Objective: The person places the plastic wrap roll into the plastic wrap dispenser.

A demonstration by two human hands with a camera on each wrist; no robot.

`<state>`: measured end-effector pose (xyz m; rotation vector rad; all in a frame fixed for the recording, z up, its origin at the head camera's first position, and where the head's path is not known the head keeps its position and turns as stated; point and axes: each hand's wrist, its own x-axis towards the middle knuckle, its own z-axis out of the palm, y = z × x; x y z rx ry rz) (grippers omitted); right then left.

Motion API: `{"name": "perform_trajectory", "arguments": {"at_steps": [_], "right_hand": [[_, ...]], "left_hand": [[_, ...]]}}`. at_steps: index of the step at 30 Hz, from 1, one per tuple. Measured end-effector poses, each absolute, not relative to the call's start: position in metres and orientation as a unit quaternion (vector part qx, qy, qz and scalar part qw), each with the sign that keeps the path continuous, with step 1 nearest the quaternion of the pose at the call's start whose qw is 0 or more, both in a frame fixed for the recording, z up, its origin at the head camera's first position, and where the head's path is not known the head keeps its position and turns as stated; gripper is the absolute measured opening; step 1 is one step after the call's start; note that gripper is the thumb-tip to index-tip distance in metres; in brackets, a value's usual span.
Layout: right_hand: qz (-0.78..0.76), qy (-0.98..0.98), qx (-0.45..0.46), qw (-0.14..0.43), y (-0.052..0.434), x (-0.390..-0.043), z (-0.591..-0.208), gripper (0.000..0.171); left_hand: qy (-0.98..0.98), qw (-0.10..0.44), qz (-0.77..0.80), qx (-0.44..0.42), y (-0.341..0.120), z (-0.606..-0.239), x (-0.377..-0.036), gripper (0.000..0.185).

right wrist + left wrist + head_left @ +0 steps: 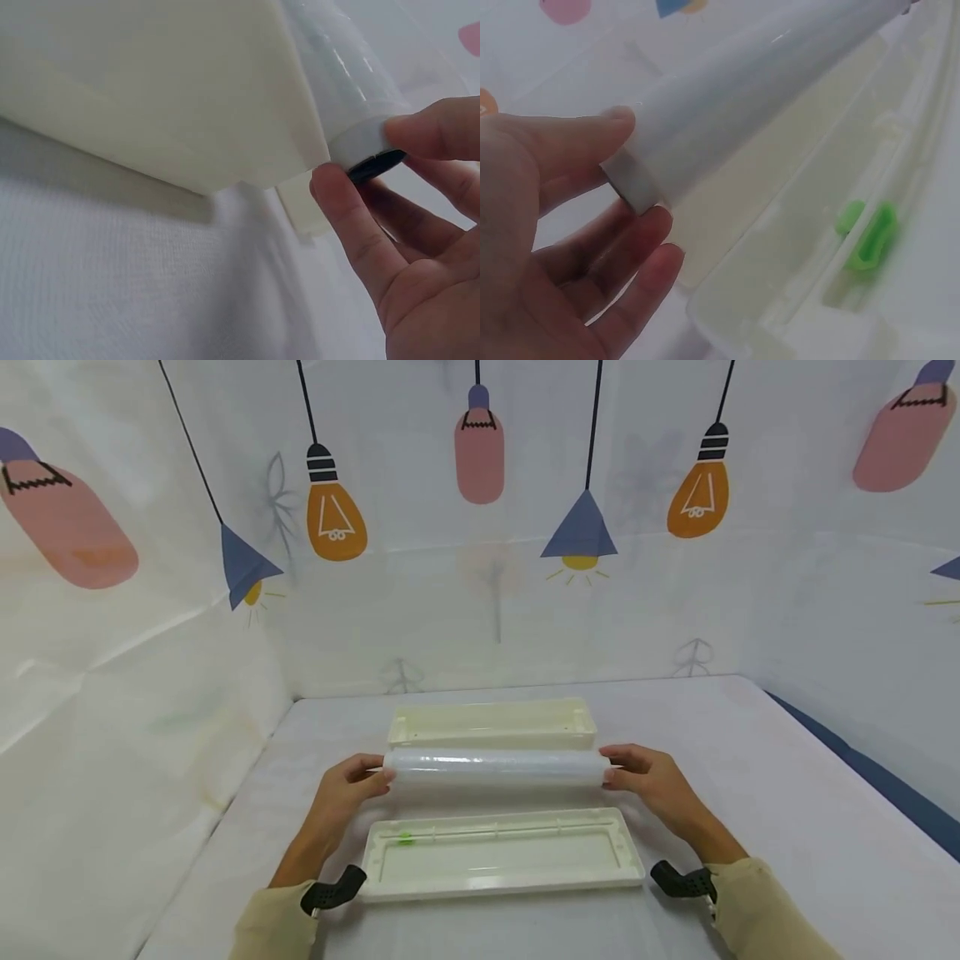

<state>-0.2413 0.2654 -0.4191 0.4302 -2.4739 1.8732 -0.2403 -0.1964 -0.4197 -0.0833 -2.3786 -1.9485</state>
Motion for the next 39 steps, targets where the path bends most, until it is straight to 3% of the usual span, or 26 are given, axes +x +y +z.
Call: {"name": "perform_trajectory", "arguments": {"at_steps": [22, 39], "right_hand": [[0.617, -0.771, 0.151, 0.028, 0.260, -0.253, -0.403, 0.043], [0.631, -0.761, 0.144, 0.039, 0.258, -0.263, -0.383, 0.045]], "left_hand": [[-0.757, 0.081, -0.648, -0.025, -0.189, -0.409, -0.246, 0.042], [-0.773, 0.073, -0.628, -0.047, -0.188, -0.384, -0.260, 0.041]]}}
